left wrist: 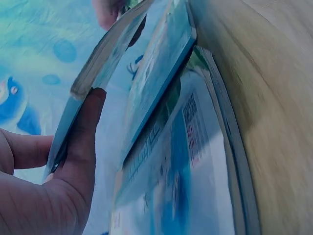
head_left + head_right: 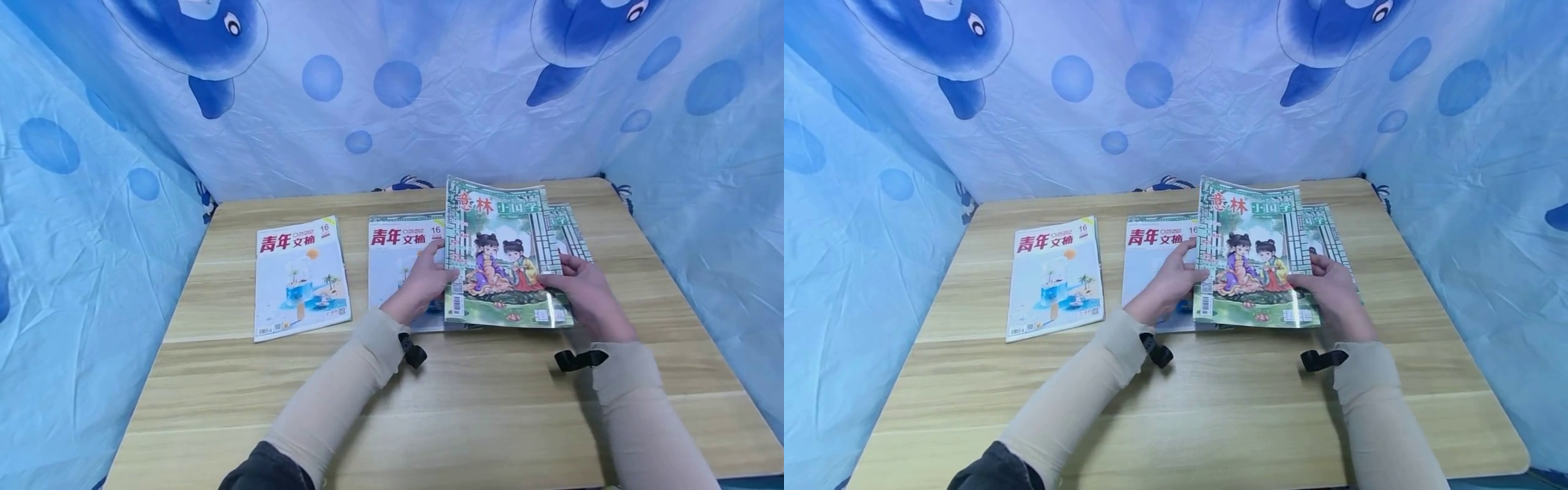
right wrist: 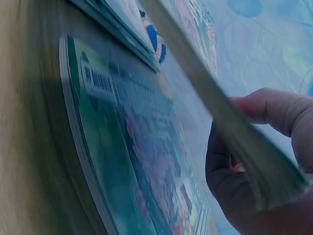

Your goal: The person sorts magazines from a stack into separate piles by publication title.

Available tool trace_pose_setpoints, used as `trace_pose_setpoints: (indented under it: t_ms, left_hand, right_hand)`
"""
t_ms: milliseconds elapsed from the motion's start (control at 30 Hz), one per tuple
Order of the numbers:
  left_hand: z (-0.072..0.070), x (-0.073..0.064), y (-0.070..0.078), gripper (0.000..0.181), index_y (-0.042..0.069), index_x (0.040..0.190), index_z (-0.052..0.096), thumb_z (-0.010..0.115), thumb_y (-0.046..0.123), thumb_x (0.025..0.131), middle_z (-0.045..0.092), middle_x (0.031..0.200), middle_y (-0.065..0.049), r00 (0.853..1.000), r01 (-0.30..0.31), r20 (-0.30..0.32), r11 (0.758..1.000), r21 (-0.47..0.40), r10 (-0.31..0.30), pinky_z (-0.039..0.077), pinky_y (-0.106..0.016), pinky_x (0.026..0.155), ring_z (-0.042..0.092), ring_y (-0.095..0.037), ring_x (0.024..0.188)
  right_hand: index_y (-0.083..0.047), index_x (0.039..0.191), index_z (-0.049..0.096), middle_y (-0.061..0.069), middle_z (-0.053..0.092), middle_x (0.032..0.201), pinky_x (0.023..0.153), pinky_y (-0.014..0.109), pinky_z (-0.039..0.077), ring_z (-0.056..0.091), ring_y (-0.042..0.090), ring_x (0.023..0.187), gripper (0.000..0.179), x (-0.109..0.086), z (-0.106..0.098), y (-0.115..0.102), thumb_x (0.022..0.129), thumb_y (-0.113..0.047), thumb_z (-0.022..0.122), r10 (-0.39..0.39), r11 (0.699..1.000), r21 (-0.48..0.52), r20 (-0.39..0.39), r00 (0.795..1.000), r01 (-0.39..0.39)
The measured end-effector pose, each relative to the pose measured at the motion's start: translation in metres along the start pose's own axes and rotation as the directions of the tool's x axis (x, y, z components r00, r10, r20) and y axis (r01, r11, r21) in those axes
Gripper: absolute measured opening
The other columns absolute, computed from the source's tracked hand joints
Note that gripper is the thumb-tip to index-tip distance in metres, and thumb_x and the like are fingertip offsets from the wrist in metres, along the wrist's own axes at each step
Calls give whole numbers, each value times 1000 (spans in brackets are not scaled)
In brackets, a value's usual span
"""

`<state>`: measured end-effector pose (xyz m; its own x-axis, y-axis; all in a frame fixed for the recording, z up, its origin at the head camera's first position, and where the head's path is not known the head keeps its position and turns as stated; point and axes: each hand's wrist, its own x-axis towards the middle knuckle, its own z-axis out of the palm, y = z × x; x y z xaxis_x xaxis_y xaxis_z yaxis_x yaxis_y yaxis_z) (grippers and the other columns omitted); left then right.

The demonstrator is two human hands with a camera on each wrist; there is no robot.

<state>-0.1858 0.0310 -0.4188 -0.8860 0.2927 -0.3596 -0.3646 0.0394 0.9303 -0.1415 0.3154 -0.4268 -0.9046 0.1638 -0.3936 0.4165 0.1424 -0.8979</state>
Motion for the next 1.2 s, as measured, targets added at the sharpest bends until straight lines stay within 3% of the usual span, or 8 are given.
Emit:
trace_pose_setpoints:
  t_ms: [233,367,600,700,867,967,1100,1200]
  left_hand:
    - [24,12,0,67,23,159,34,60,1,101,69,98,-10,1000,-13,6,999,53,12,59,-41,65,71,-26,78]
    - [37,19,-3,66,19,158,35,62,2,100,67,102,-9,999,-38,-1,989,143,38,59,-38,70,70,-22,82]
    - [61,29,-7,67,12,155,38,69,4,96,60,131,-12,994,-100,-15,937,335,111,56,-30,80,61,-23,114]
    - [68,32,-6,69,11,155,39,72,6,95,62,131,-11,994,-97,-16,924,371,110,56,-28,78,62,-21,112]
    - [74,38,-3,66,10,151,46,76,11,92,67,109,-6,995,-79,-19,909,409,96,56,-27,66,65,-15,89]
    - [78,44,-3,66,10,149,49,79,13,91,66,98,-2,995,-68,-32,888,455,93,55,-27,64,63,-12,80]
    - [84,51,-5,68,11,149,49,80,14,89,67,100,-2,995,-41,-56,864,502,81,55,-28,73,63,-13,83]
    - [88,55,-7,69,10,151,48,79,15,90,67,120,-5,995,-33,-63,837,546,80,53,-30,89,64,-16,99]
  right_hand:
    - [1,160,18,12,49,135,82,25,56,62,7,96,88,0,-17,7,94,-12,74,-18,1000,4,-47,999,18]
    - [2,159,22,10,51,132,81,24,56,62,7,96,84,0,-26,11,95,-16,73,-25,999,-36,-65,998,23]
    - [3,157,28,5,55,126,77,21,55,60,6,96,77,0,-44,17,96,-17,72,-55,994,-103,-121,991,43]
    - [3,156,29,2,55,122,76,21,54,59,6,96,77,0,-51,18,96,-18,73,-50,994,-101,-136,989,36]
    - [4,156,30,-1,56,117,76,21,55,60,6,94,77,3,-60,20,96,-17,73,-40,996,-90,-145,989,28]
    - [4,156,30,0,55,120,76,20,53,59,5,95,77,7,-65,22,96,-19,73,-37,993,-118,-153,987,19]
    - [3,157,27,10,51,132,78,20,53,57,6,97,80,13,-70,24,96,-20,72,-25,989,-148,-153,988,2]
    - [2,158,25,17,47,140,78,21,54,57,6,97,81,16,-72,25,97,-21,71,-18,986,-169,-147,989,-8]
